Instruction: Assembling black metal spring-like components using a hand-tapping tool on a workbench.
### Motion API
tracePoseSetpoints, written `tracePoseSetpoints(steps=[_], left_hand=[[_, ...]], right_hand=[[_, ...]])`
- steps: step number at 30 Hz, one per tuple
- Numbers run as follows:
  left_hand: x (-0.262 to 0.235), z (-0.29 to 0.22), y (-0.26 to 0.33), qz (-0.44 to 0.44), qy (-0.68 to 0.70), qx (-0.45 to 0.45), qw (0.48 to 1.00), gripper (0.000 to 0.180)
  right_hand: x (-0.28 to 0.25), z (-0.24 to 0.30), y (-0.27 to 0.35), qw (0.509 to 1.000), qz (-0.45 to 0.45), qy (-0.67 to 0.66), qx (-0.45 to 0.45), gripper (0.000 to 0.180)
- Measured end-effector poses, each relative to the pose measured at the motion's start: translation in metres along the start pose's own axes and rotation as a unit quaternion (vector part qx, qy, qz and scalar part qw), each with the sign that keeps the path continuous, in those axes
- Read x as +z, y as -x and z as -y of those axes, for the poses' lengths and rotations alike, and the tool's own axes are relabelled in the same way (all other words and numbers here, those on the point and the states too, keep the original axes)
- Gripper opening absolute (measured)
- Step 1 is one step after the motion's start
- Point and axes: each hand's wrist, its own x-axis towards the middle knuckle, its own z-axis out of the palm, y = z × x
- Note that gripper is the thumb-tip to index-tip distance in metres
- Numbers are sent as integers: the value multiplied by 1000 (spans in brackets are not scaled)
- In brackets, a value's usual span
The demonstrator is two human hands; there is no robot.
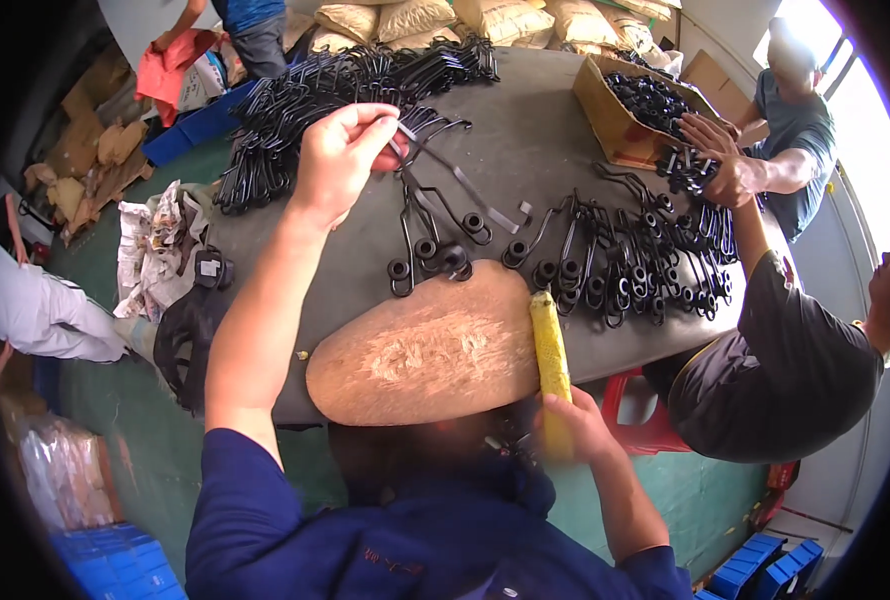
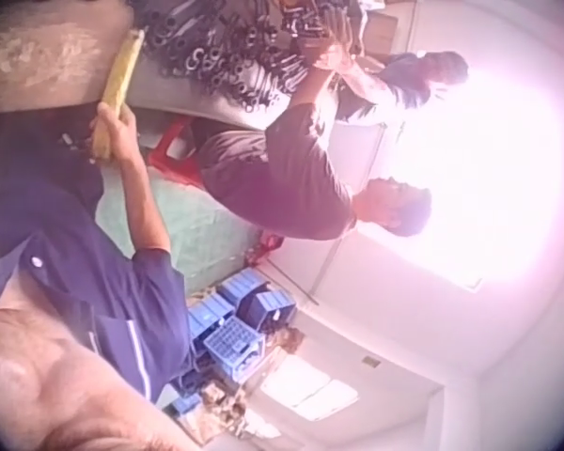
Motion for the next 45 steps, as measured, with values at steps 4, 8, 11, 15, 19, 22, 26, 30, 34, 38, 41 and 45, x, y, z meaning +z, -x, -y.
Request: tracePoseSetpoints(steps=[4, 8, 11, 15, 19, 22, 26, 30, 34, 38, 41, 45], left_hand=[[-13, -21, 44, 26, -104, 0, 994, 15], [-13, -28, 88, 65, -188, 2, 980, 13], [-13, -26, 107, 105, -238, 37, 965, 12], [-38, -20, 97, 99, -167, -73, 978, 14], [-67, -15, 104, 79, -174, -95, 977, 15], [-58, -26, 109, 77, -191, -115, 972, 15], [-48, -12, 112, 62, -168, -72, 981, 12], [-50, -15, 120, 49, -242, -6, 969, 13], [-51, -34, 137, 41, -284, -3, 958, 13], [-56, -33, 125, 63, -315, -6, 947, 16], [-57, -33, 121, 78, -310, -7, 948, 16], [-56, -28, 117, 60, -330, -13, 942, 17]], right_hand=[[-3, 4, 0, 989, -41, 132, -44, 38], [11, 48, 13, 899, -125, 414, -73, 48], [14, 57, 10, 812, -172, 543, -128, 51], [13, 52, -6, 724, -229, 599, -255, 47], [12, 52, -13, 700, -220, 627, -263, 48], [11, 62, -15, 695, -189, 621, -308, 48], [10, 83, -22, 704, -154, 632, -286, 50], [2, 138, -46, 723, -127, 553, -394, 36], [-31, 247, -93, 664, -238, 512, -491, 24], [-141, 350, -207, 645, -350, 514, -445, 27], [-198, 387, -263, 627, -396, 563, -363, 32], [-177, 411, -306, 688, -319, 586, -286, 51]])
